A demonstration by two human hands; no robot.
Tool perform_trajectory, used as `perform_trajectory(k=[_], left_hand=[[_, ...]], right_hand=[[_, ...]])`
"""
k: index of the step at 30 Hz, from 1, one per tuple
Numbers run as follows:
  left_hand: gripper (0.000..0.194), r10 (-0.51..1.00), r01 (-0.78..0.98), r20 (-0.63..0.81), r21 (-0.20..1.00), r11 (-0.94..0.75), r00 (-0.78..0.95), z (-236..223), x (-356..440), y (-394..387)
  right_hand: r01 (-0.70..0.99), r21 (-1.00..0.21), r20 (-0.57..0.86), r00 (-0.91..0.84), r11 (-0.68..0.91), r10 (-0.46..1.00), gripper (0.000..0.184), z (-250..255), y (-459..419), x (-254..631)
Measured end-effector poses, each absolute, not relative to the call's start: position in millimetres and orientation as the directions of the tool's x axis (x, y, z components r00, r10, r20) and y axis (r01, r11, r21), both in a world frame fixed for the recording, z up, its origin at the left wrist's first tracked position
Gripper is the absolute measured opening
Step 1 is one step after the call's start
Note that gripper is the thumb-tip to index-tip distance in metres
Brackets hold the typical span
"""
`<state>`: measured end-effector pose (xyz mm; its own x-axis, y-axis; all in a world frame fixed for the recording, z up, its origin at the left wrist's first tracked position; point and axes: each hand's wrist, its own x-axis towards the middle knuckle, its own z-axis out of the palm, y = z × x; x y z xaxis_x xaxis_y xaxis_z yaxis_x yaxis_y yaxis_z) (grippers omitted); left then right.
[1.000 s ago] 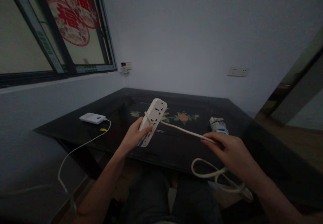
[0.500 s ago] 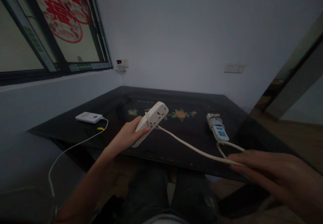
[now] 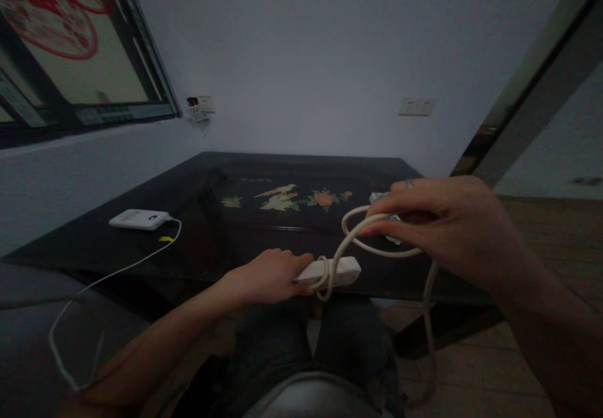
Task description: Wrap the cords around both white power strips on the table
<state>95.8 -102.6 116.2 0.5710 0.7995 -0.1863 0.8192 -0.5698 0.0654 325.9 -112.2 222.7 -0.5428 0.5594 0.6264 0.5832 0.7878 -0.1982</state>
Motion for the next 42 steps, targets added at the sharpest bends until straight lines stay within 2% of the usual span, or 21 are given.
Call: perform_trajectory(k=[3, 6, 10, 14, 19, 24, 28, 32, 37, 42], left_hand=[[0.038, 0.767, 0.773, -0.165, -0.039, -0.633, 0.620, 118.5, 97.3, -111.1], [0.034, 0.723, 0.723, -0.121, -0.057, -0.689, 0.680, 121.0, 96.5, -118.1], [0.030, 0.594, 0.598, -0.082, 0.028, -0.801, 0.800, 124.0, 97.2, -129.2], [0.030, 0.455, 0.444, 0.066, 0.135, -0.886, 0.888, 128.6, 94.4, -145.5], [0.034, 0.526, 0.465, 0.303, 0.255, -0.848, 0.794, 128.2, 82.0, -158.4], [0.049, 0.608, 0.463, 0.474, 0.395, -0.793, 0.637, 110.3, 76.0, -158.5], [0.044, 0.750, 0.476, 0.457, 0.583, -0.658, 0.478, 96.9, 82.4, -159.8], [0.042, 0.861, 0.391, 0.349, 0.782, -0.485, 0.369, 91.7, 90.1, -160.6], [0.049, 0.843, 0.142, 0.212, 0.937, -0.319, 0.494, 97.1, 99.0, -163.7], [0.051, 0.741, -0.010, 0.151, 0.982, -0.191, 0.655, 101.4, 108.9, -171.2]], right_hand=[[0.593, -0.329, 0.586, -0.482, 0.735, 0.651, 0.026, 216.5, -90.1, 329.5], [0.591, -0.435, 0.533, -0.439, 0.679, 0.723, 0.027, 210.8, -72.2, 333.6], [0.510, -0.598, 0.417, -0.462, 0.619, 0.783, 0.025, 205.8, -59.2, 331.8], [0.409, -0.750, 0.279, -0.516, 0.519, 0.810, 0.023, 197.0, -53.2, 332.7], [0.338, -0.881, 0.105, -0.543, 0.332, 0.833, 0.028, 171.1, -55.3, 339.9], [0.326, -0.928, -0.045, -0.579, 0.181, 0.814, 0.034, 138.5, -70.7, 343.9], [0.287, -0.949, -0.042, -0.523, 0.130, 0.851, 0.032, 120.1, -82.7, 352.7], [0.270, -0.954, -0.002, -0.436, 0.129, 0.900, 0.025, 114.2, -86.2, 361.1], [0.272, -0.958, -0.003, -0.334, 0.093, 0.942, 0.032, 113.5, -79.8, 360.3], [0.147, -0.987, 0.003, -0.368, 0.061, 0.930, 0.044, 106.9, -63.7, 353.7]])
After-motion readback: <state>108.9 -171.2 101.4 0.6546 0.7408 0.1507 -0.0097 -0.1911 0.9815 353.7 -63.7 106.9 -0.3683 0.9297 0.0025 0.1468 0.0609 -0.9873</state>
